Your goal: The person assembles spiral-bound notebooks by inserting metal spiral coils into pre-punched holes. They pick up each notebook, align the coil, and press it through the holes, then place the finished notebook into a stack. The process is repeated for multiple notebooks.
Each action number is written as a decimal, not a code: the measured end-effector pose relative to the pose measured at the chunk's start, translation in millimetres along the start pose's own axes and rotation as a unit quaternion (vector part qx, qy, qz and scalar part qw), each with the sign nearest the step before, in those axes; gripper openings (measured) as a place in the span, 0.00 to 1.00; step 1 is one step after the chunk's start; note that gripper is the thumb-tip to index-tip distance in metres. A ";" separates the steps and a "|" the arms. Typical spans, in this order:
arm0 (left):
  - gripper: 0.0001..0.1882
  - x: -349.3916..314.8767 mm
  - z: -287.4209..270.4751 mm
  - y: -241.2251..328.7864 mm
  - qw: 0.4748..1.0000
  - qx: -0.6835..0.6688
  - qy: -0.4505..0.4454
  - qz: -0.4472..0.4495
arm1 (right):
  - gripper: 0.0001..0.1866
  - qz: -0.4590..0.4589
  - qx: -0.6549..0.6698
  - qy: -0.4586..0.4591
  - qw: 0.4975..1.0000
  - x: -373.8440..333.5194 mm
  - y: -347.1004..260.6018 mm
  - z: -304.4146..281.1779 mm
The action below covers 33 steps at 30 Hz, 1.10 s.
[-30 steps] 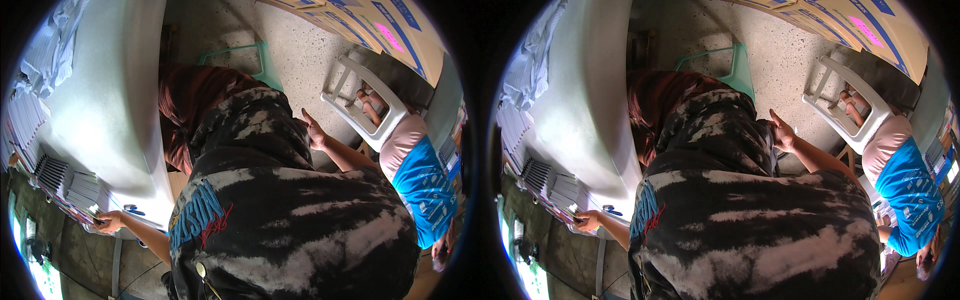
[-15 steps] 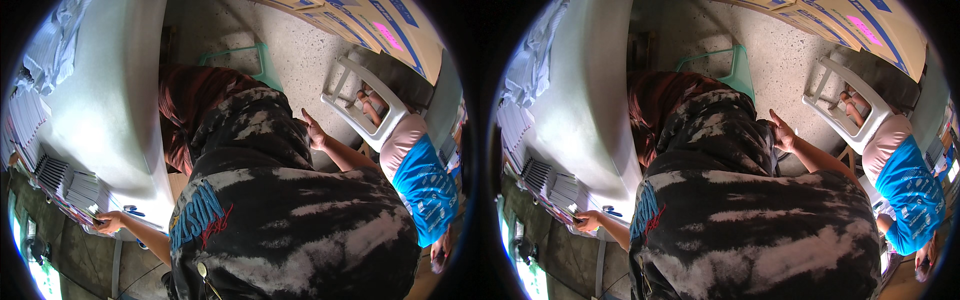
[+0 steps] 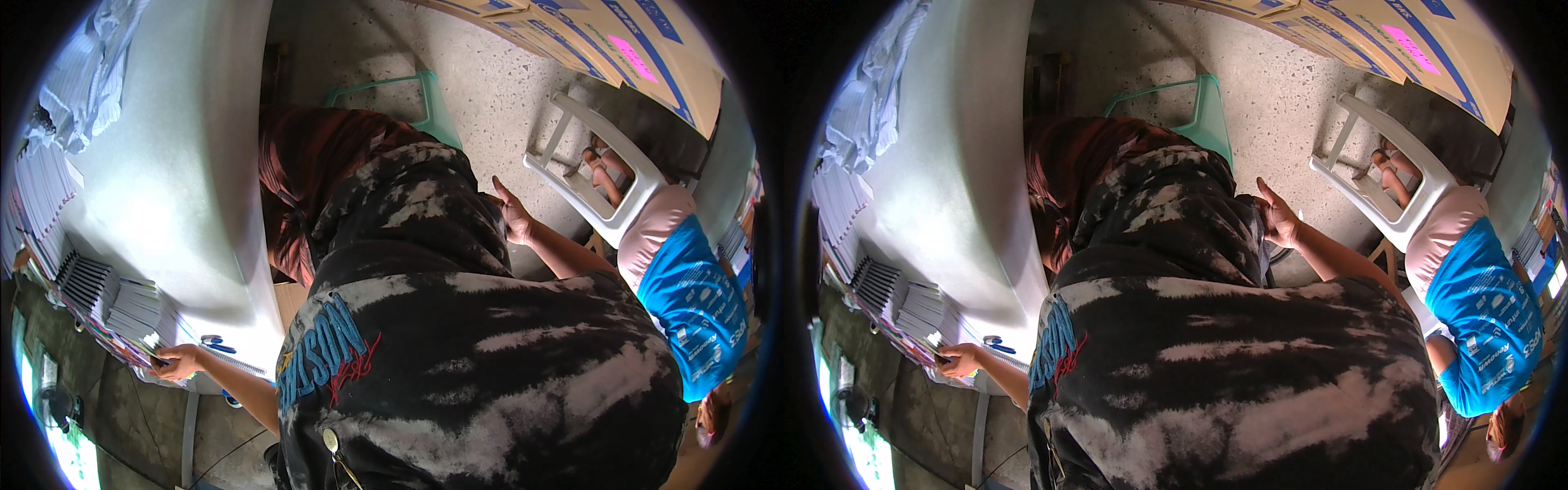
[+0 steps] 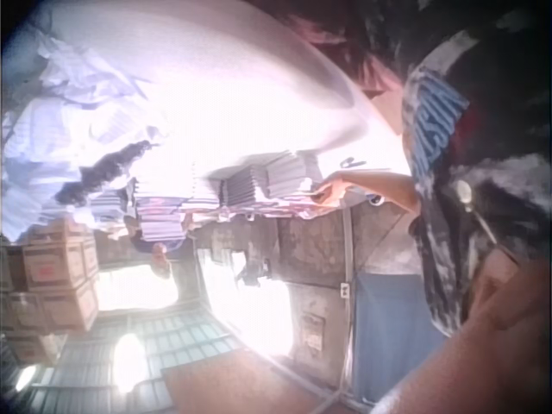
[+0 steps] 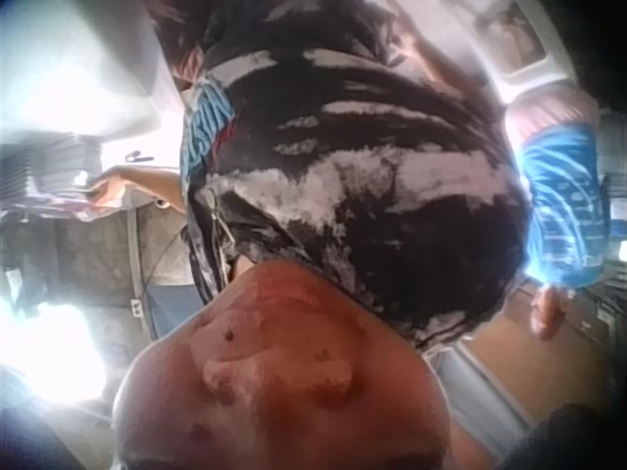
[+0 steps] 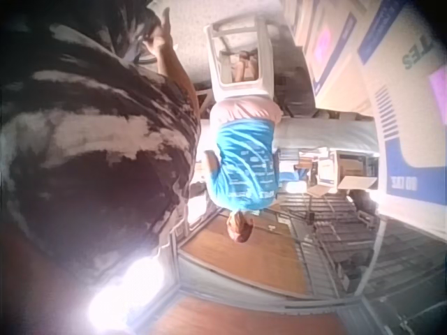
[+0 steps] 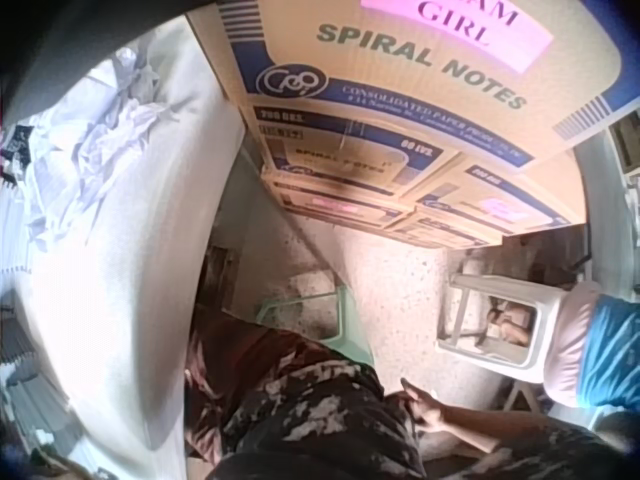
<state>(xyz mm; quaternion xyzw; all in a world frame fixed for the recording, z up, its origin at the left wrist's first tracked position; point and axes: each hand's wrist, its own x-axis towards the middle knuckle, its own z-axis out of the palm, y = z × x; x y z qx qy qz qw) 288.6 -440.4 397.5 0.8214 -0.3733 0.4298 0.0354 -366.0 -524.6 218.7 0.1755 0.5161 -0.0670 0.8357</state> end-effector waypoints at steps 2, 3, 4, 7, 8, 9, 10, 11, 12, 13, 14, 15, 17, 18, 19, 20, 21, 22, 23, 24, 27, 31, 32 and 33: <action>0.29 3.8 6.5 3.4 1.000 -0.004 -0.009 0.001 | 0.45 0.001 0.006 0.008 1.000 -5.0 1.7 4.8; 0.29 5.7 8.6 5.6 1.000 -0.004 -0.014 0.001 | 0.45 0.003 0.008 0.015 1.000 -6.6 3.0 4.8; 0.30 8.1 10.8 8.8 1.000 -0.004 -0.018 0.002 | 0.46 0.004 0.011 0.022 1.000 -7.8 4.8 4.4; 0.30 5.0 -1.7 9.8 1.000 -0.002 -0.014 -0.002 | 0.46 0.006 -0.032 -0.003 0.999 -1.7 2.4 -2.1; 0.30 4.2 0.8 9.1 1.000 -0.003 -0.015 -0.002 | 0.46 0.006 -0.020 0.002 1.000 -2.6 2.4 0.2; 0.31 3.8 4.0 8.6 1.000 -0.004 -0.016 -0.001 | 0.46 0.005 -0.008 0.008 1.000 -4.4 2.3 3.6; 0.31 3.2 3.3 9.0 1.000 -0.004 -0.014 -0.002 | 0.46 0.004 0.003 0.010 1.000 -4.6 1.7 4.4; 0.31 2.9 2.3 9.9 1.000 -0.003 -0.015 -0.005 | 0.47 0.004 0.001 0.010 1.000 -3.9 1.8 3.9; 0.31 2.8 0.9 11.3 1.000 -0.002 -0.017 -0.009 | 0.48 0.005 0.000 0.009 1.000 -3.1 2.1 3.2; 0.31 2.5 -0.4 12.5 1.000 0.000 -0.018 -0.013 | 0.48 0.006 -0.001 0.009 1.000 -2.9 1.7 2.8; 0.31 2.2 -0.3 11.6 1.000 -0.002 -0.016 -0.007 | 0.49 0.006 -0.001 0.007 1.000 -3.0 1.3 2.8; 0.30 2.1 0.2 9.9 1.000 -0.005 -0.013 -0.002 | 0.50 0.006 -0.001 0.006 1.000 -3.0 1.2 2.9; 0.30 3.3 1.8 8.4 1.000 -0.009 -0.007 0.007 | 0.52 0.005 -0.003 0.007 1.000 -3.6 1.4 4.8; 0.30 3.6 2.4 8.0 1.000 -0.011 -0.003 0.010 | 0.52 0.005 -0.005 0.009 1.000 -4.5 1.6 5.9; 0.30 3.5 3.0 8.1 1.000 -0.013 0.000 0.013 | 0.53 0.005 -0.008 0.011 1.000 -5.2 1.1 6.6; 0.30 3.3 3.6 7.9 1.000 -0.012 0.001 0.013 | 0.53 0.005 -0.010 0.009 1.000 -5.4 0.8 7.0; 0.29 3.0 4.1 7.6 1.000 -0.011 0.001 0.013 | 0.53 0.005 -0.011 0.006 1.000 -5.5 0.5 7.2; 0.29 3.2 4.2 7.5 1.000 -0.009 0.003 0.014 | 0.53 0.006 -0.013 0.003 1.000 -5.2 0.2 7.5; 0.29 3.2 4.1 8.0 1.000 -0.007 0.003 0.012 | 0.53 0.006 -0.010 0.003 1.000 -4.5 0.1 6.9; 0.29 3.3 3.8 9.0 1.000 -0.004 0.003 0.010 | 0.53 0.007 -0.008 0.003 1.000 -3.4 0.4 5.7; 0.30 3.6 4.1 12.1 1.000 -0.004 0.008 0.015 | 0.44 0.005 -0.007 0.015 1.000 -4.0 -0.2 11.0; 0.31 1.8 2.2 13.4 1.000 -0.009 -0.007 -0.001 | 0.40 0.006 -0.004 0.024 1.000 -2.6 -0.8 11.6; 0.31 2.0 3.0 11.9 1.000 -0.004 0.000 0.007 | 0.40 0.007 -0.002 0.022 1.000 -2.4 -0.5 11.1; 0.31 2.1 4.5 8.8 1.000 0.001 0.007 0.014 | 0.40 0.007 0.000 0.021 1.000 -2.1 -0.3 10.6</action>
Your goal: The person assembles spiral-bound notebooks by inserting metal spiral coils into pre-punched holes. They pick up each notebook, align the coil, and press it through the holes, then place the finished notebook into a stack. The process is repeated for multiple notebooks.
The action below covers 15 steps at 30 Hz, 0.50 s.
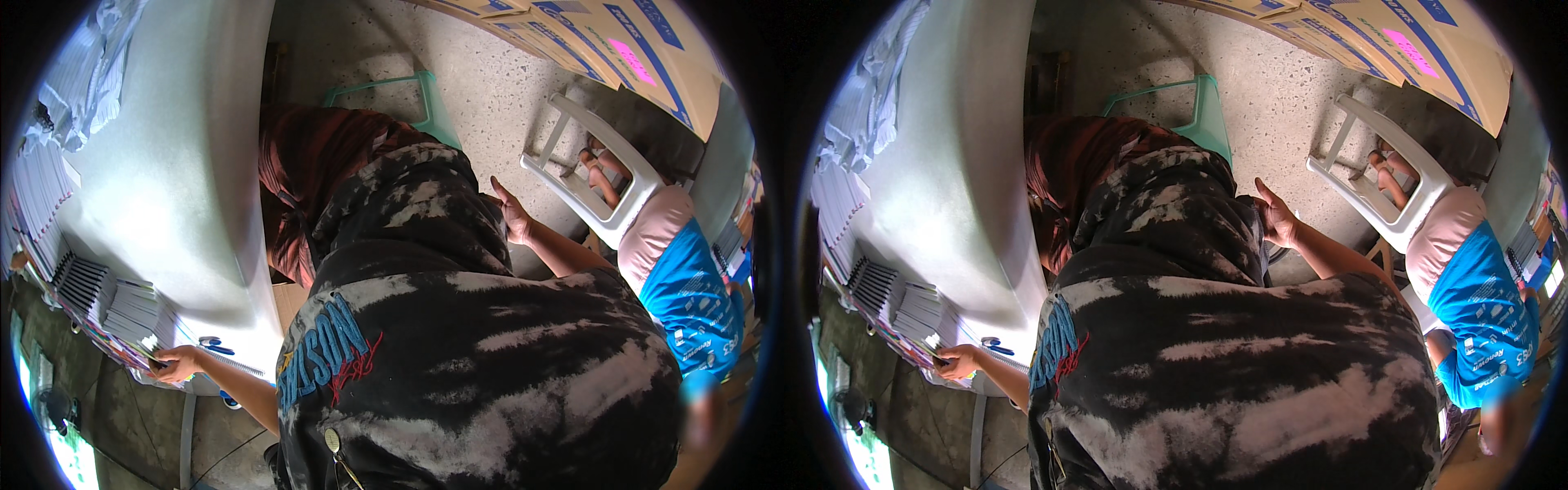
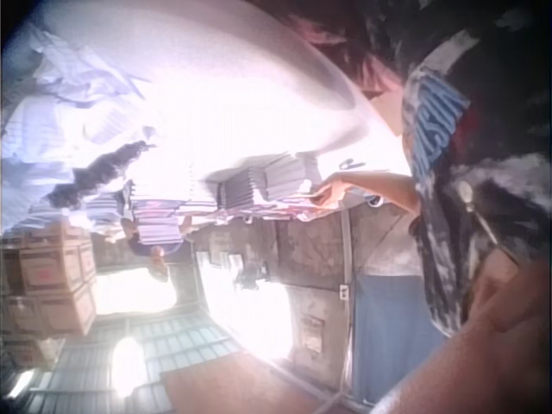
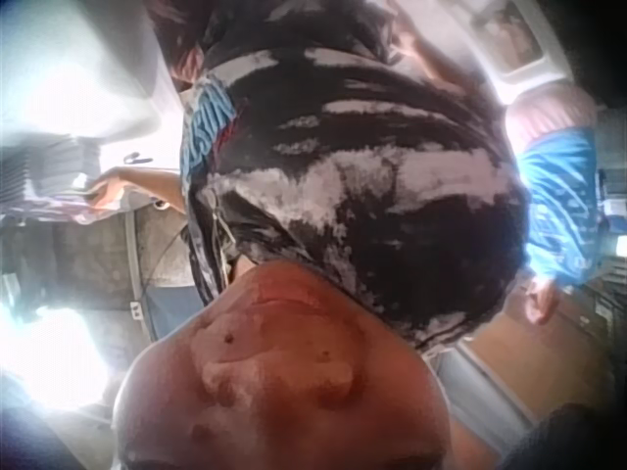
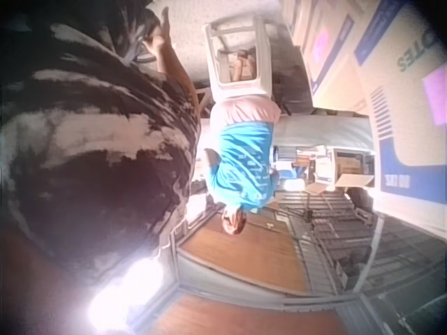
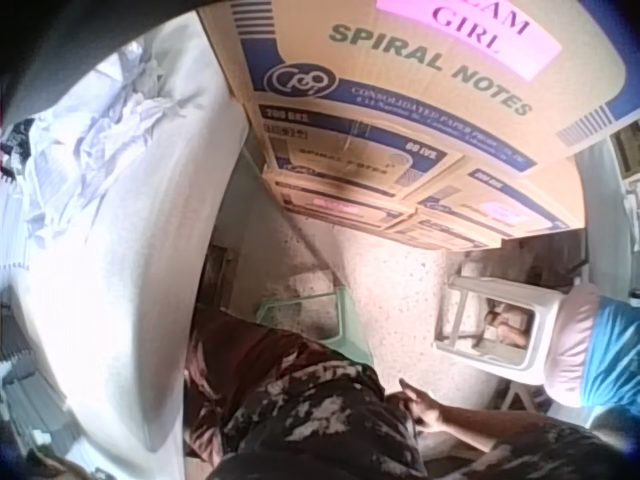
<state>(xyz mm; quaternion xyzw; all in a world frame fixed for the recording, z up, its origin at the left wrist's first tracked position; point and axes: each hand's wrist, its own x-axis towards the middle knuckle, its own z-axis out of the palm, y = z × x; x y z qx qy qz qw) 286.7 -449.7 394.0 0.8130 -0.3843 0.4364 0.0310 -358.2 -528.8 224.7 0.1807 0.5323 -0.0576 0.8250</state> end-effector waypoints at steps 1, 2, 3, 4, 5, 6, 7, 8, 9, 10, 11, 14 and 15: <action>0.31 0.0 0.5 -0.3 1.000 0.005 0.006 0.007 | 0.40 0.000 0.002 -0.001 1.000 0.1 0.2 -0.5; 0.31 -0.4 0.2 -0.2 1.000 0.001 0.002 0.001 | 0.42 0.002 0.003 -0.007 1.000 -0.2 -0.2 -1.3; 0.31 -0.7 -0.6 0.6 1.000 -0.002 -0.002 -0.005 | 0.45 0.003 0.004 -0.012 1.000 -0.7 -0.8 -2.6; 0.31 -0.2 -1.3 2.2 1.000 -0.006 -0.006 -0.011 | 0.49 0.005 0.005 -0.018 1.000 -1.2 -0.8 -3.0; 0.31 0.5 -1.6 3.7 1.000 -0.009 -0.005 -0.009 | 0.49 0.005 0.005 -0.020 1.000 -1.6 -0.6 -2.3; 0.31 1.4 -1.9 5.1 1.000 -0.012 -0.004 -0.007 | 0.49 0.005 0.005 -0.023 1.000 -2.2 -0.5 -1.2; 0.31 1.4 -2.5 5.9 1.000 -0.014 -0.003 -0.005 | 0.49 0.006 0.004 -0.025 1.000 -2.7 -1.1 -0.4; 0.30 1.2 -3.0 6.2 1.000 -0.013 -0.003 -0.005 | 0.49 0.006 0.002 -0.021 1.000 -3.4 -1.6 0.3; 0.30 1.0 -3.4 6.5 1.000 -0.012 -0.003 -0.005 | 0.49 0.006 0.001 -0.017 1.000 -4.2 -1.9 0.8; 0.30 1.1 -3.3 6.5 1.000 -0.011 -0.002 -0.005 | 0.49 0.006 -0.001 -0.013 1.000 -4.6 -2.1 1.6; 0.30 1.2 -3.1 6.2 1.000 -0.011 -0.004 -0.005 | 0.49 0.005 -0.001 -0.014 1.000 -4.9 -2.4 2.4; 0.29 1.1 -2.3 3.9 1.000 -0.011 -0.010 -0.007 | 0.50 0.006 -0.003 -0.012 1.000 -5.1 -3.4 3.3; 0.29 0.6 -1.8 1.7 1.000 -0.010 -0.014 -0.011 | 0.50 0.008 -0.003 -0.008 1.000 -4.8 -3.5 3.1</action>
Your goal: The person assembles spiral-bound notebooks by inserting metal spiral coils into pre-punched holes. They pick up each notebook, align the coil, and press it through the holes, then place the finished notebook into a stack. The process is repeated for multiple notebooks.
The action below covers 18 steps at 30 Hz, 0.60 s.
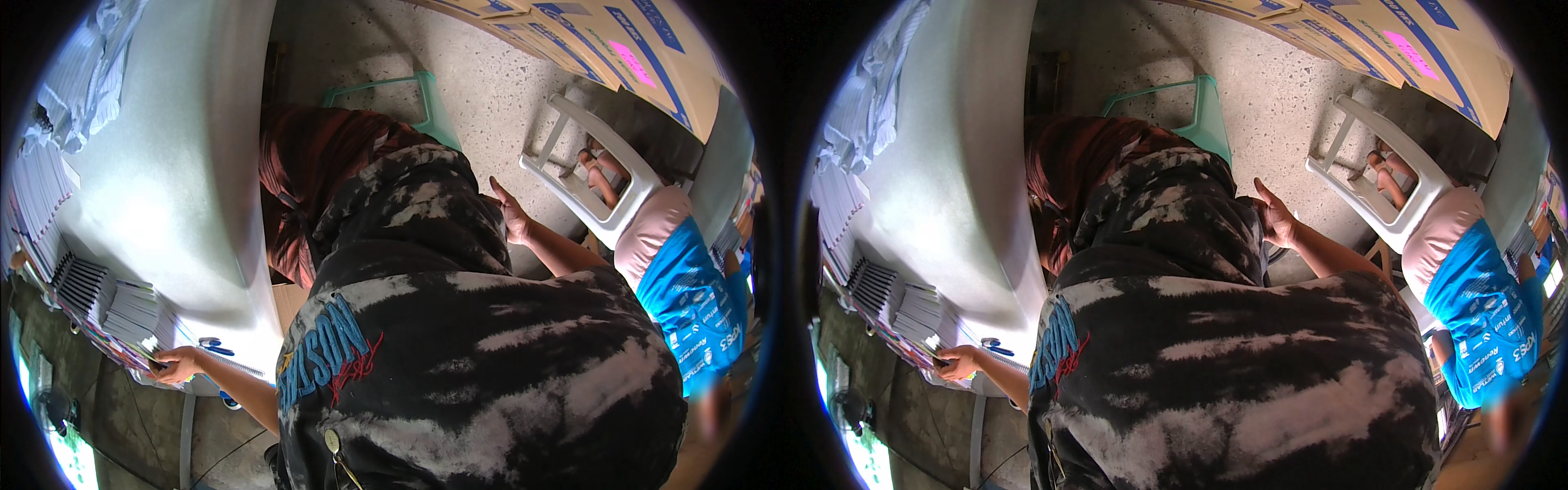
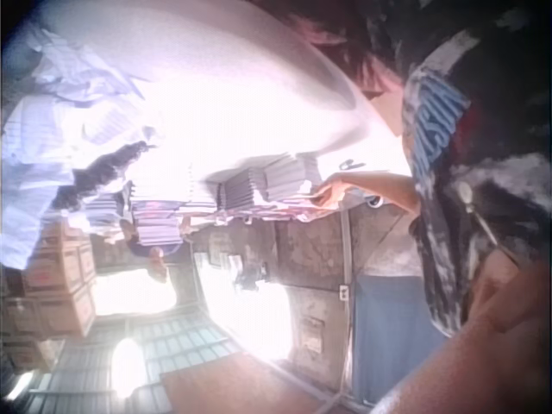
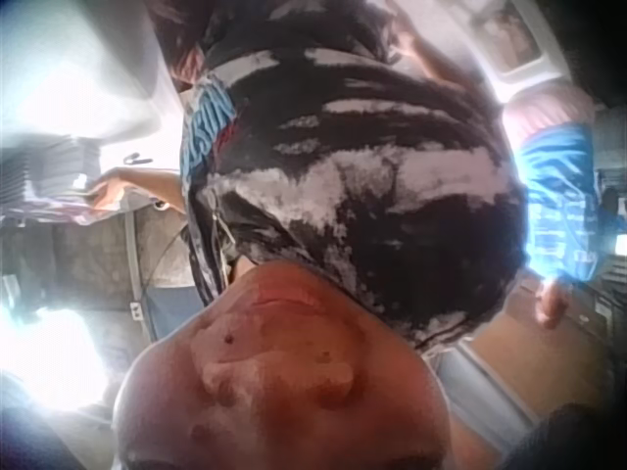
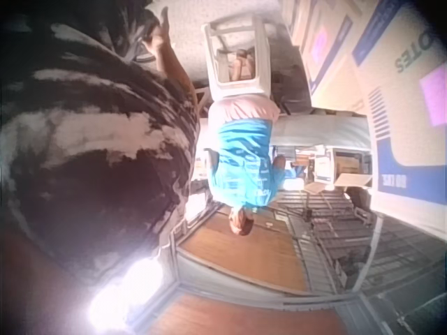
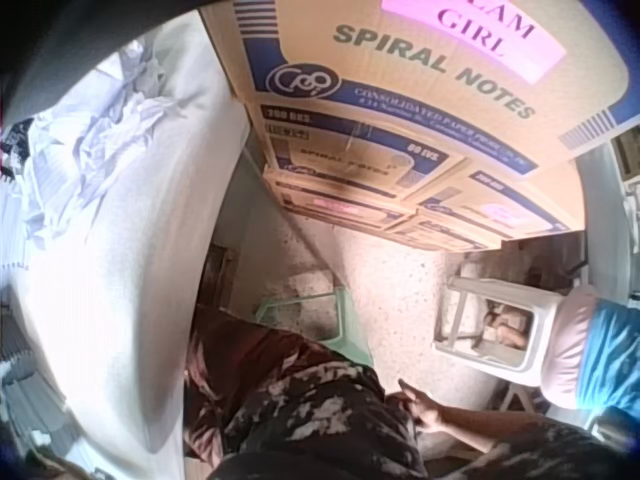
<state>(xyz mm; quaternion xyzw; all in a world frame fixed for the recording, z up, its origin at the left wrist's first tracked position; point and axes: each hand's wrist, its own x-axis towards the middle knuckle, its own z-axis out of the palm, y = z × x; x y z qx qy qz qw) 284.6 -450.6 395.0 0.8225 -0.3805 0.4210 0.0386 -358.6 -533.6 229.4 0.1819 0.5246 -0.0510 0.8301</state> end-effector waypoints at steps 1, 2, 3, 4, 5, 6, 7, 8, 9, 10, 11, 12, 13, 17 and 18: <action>0.29 0.1 0.2 -0.7 1.000 0.001 -0.003 -0.003 | 0.50 0.002 0.000 0.004 1.000 0.4 -0.3 0.7; 0.29 0.1 0.3 -0.7 1.000 0.002 -0.002 -0.002 | 0.50 0.000 -0.003 0.009 1.000 -0.5 -0.9 2.4; 0.28 0.2 0.1 0.0 1.000 0.003 -0.002 -0.001 | 0.50 -0.003 -0.006 0.014 1.000 -2.6 -1.9 5.4; 0.28 0.2 -0.1 0.4 1.000 0.004 -0.001 0.000 | 0.50 -0.005 -0.009 0.019 1.000 -4.1 -2.7 7.1; 0.28 0.3 0.6 -1.9 1.000 0.002 0.001 0.008 | 0.50 -0.005 -0.007 0.011 1.000 -2.0 -1.8 4.1; 0.28 0.5 2.0 -6.4 1.000 0.000 0.002 0.017 | 0.50 -0.006 -0.005 0.002 1.000 1.9 -0.1 -1.6; 0.28 0.8 2.4 -6.6 1.000 -0.001 0.003 0.025 | 0.50 -0.006 -0.003 -0.006 1.000 3.7 0.4 -3.7; 0.28 0.6 2.4 -6.3 1.000 -0.004 0.004 0.026 | 0.50 -0.006 -0.003 -0.004 1.000 4.3 0.7 -4.8; 0.28 0.6 2.1 -5.5 1.000 -0.006 0.005 0.027 | 0.49 -0.005 -0.004 -0.001 1.000 4.5 0.8 -4.8; 0.29 0.7 1.0 -3.5 1.000 -0.008 0.005 0.027 | 0.49 -0.005 -0.005 0.001 1.000 4.7 0.9 -4.6; 0.29 0.7 -0.7 -1.3 1.000 -0.007 -0.006 0.014 | 0.49 -0.004 -0.008 0.005 1.000 4.1 0.6 -3.8; 0.29 0.6 -2.7 1.1 1.000 -0.007 -0.018 0.000 | 0.49 -0.003 -0.011 0.008 1.000 2.7 -0.2 -2.3; 0.29 0.4 -4.0 2.4 0.999 -0.007 -0.029 -0.013 | 0.48 -0.003 -0.015 0.011 1.000 1.8 -1.3 -1.0; 0.30 -1.2 0.7 -2.1 0.999 -0.001 -0.004 -0.032 | 0.45 -0.006 -0.012 0.022 1.000 -0.2 -1.4 2.4; 0.31 -1.7 1.8 -4.3 0.999 -0.010 -0.001 -0.040 | 0.44 -0.003 -0.014 0.014 1.000 1.8 -0.2 0.9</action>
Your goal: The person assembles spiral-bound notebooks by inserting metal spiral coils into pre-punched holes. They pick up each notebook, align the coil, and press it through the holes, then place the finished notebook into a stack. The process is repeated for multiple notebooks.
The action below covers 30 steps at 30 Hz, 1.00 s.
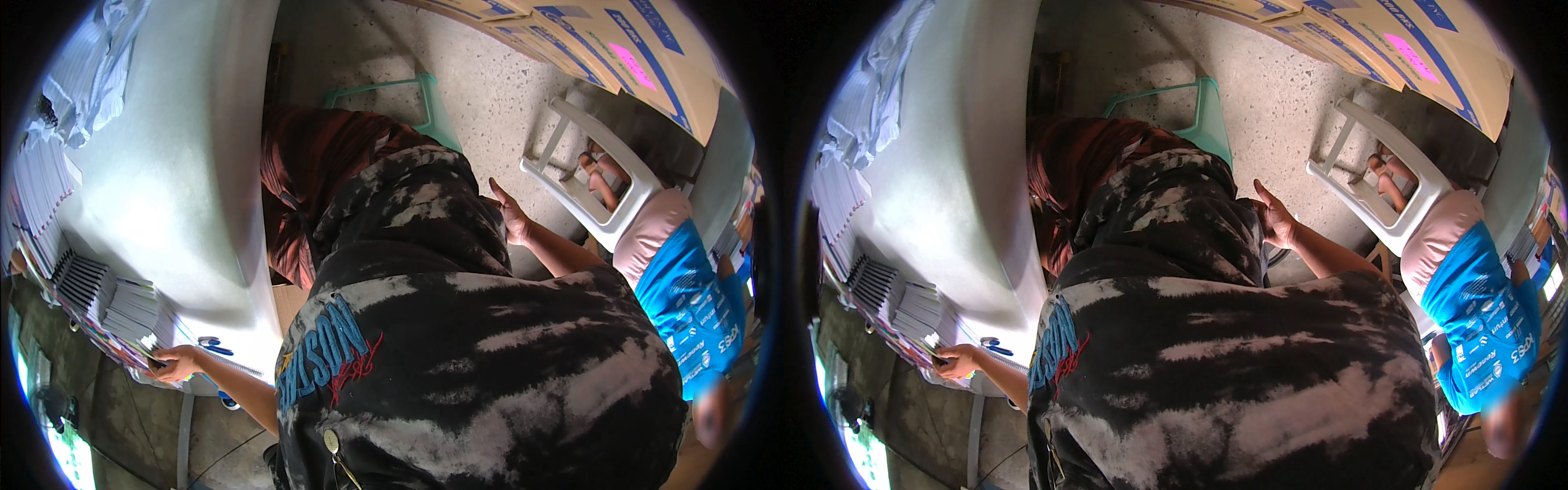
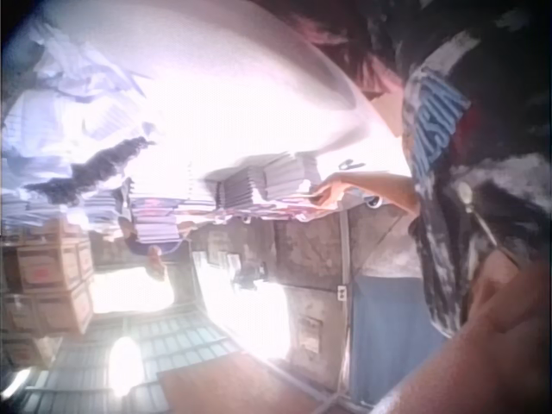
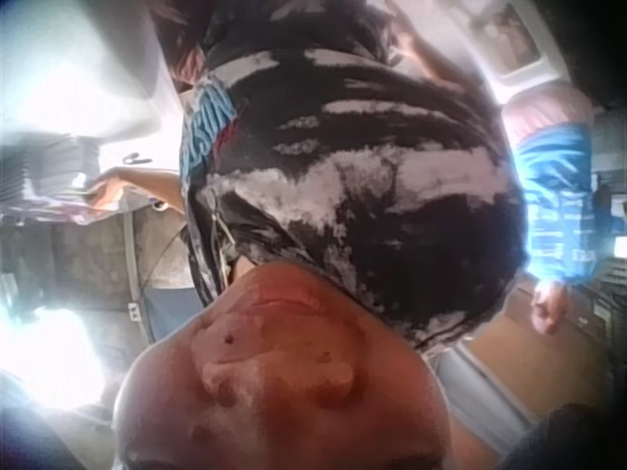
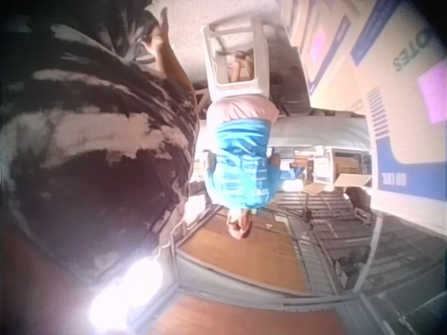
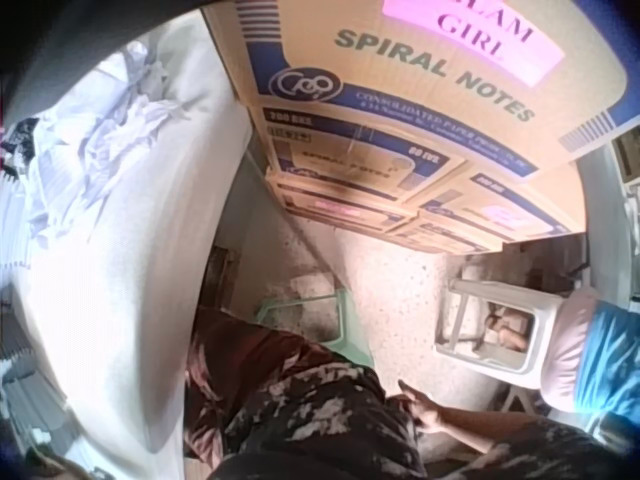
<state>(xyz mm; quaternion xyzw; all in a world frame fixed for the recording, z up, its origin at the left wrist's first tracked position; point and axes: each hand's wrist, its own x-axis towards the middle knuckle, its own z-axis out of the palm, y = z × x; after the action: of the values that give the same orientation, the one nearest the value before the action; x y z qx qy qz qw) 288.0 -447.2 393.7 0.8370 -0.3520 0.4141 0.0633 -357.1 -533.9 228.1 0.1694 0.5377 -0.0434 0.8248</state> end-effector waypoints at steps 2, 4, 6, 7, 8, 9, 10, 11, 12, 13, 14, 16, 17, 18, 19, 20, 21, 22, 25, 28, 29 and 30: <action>0.32 -1.1 0.6 0.3 1.000 -0.012 0.000 -0.010 | 0.44 0.001 0.000 -0.006 1.000 0.5 -0.4 -0.7; 0.32 -1.6 -0.4 2.0 1.000 -0.016 -0.003 -0.014 | 0.45 0.000 0.004 -0.004 1.000 -0.5 -1.6 -0.5; 0.29 -1.6 -2.4 2.6 1.000 -0.001 0.001 0.006 | 0.45 -0.001 0.000 -0.005 1.000 -0.6 -3.1 0.9; 0.28 -2.3 -3.8 2.7 1.000 0.008 0.002 0.016 | 0.45 -0.001 -0.003 -0.005 1.000 -0.9 -4.3 1.3; 0.28 -2.4 -5.1 3.2 1.000 0.005 -0.001 0.019 | 0.44 0.003 -0.001 -0.011 1.000 0.7 -4.7 0.5; 0.28 -1.9 -6.5 4.1 1.000 0.003 -0.003 0.021 | 0.44 0.008 0.002 -0.017 1.000 4.2 -4.4 -1.1; 0.28 1.3 -4.5 10.3 1.000 -0.004 -0.006 0.025 | 0.44 0.009 0.009 -0.023 1.000 6.0 -4.0 -0.8; 0.29 5.7 -3.5 15.0 0.999 0.001 -0.012 0.031 | 0.43 0.010 0.009 -0.005 1.000 7.0 -4.5 -0.1; 0.29 10.8 -3.0 19.2 0.999 0.006 -0.017 0.036 | 0.42 0.010 0.009 0.012 1.000 8.0 -5.3 1.5; 0.30 8.3 -7.5 19.1 0.999 0.018 -0.021 0.035 | 0.41 0.012 0.000 0.028 1.000 9.9 -11.5 2.2; 0.31 11.5 -7.5 6.9 0.997 0.032 -0.025 0.059 | 0.41 -0.008 -0.032 0.041 0.999 15.0 -15.4 -3.0; 0.32 16.3 -7.8 -11.8 0.993 0.040 -0.062 0.095 | 0.40 -0.052 -0.095 0.064 0.992 33.0 -27.8 -17.0; 0.32 19.0 -11.5 -13.5 0.989 0.044 -0.080 0.113 | 0.38 -0.101 -0.138 0.081 0.982 33.8 -39.0 -7.7; 0.33 17.8 -15.5 -12.4 0.990 0.014 -0.117 0.082 | 0.34 -0.180 -0.171 0.117 0.962 31.9 -50.9 2.3; 0.31 17.4 -21.3 -11.4 0.987 -0.008 -0.131 0.088 | 0.30 -0.257 -0.207 0.148 0.932 23.0 -67.1 26.2; 0.29 17.2 -25.2 -10.0 0.985 -0.030 -0.143 0.091 | 0.25 -0.344 -0.202 0.136 0.907 21.1 -82.3 42.4; 0.28 16.0 -29.8 -8.2 0.982 -0.051 -0.155 0.092 | 0.21 -0.428 -0.197 0.120 0.874 18.3 -95.2 59.8; 0.23 18.3 -33.9 -3.8 0.977 -0.048 -0.166 0.128 | 0.17 -0.484 -0.231 0.149 0.831 13.0 -104.2 87.5; 0.22 20.6 -42.3 17.4 0.975 -0.076 -0.202 0.044 | 0.15 -0.597 -0.283 -0.002 0.751 -0.5 -112.4 172.9; 0.18 15.9 -34.6 3.4 0.978 -0.009 -0.210 0.008 | 0.10 -0.547 -0.414 -0.206 0.698 -39.4 -93.2 279.0; 0.16 18.1 -36.6 10.4 0.979 -0.014 -0.205 -0.009 | 0.09 -0.531 -0.481 -0.303 0.629 -57.3 -82.5 310.4; 0.14 19.5 -37.9 6.8 0.982 -0.044 -0.182 -0.004 | 0.11 -0.467 -0.504 -0.471 0.553 -72.8 -68.2 335.2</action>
<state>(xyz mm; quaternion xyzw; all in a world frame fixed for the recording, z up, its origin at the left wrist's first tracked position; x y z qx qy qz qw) 267.0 -447.7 431.4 0.8960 -0.3724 0.2391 0.0363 -112.4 -715.4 400.0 -0.5939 0.0092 -0.2179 0.7744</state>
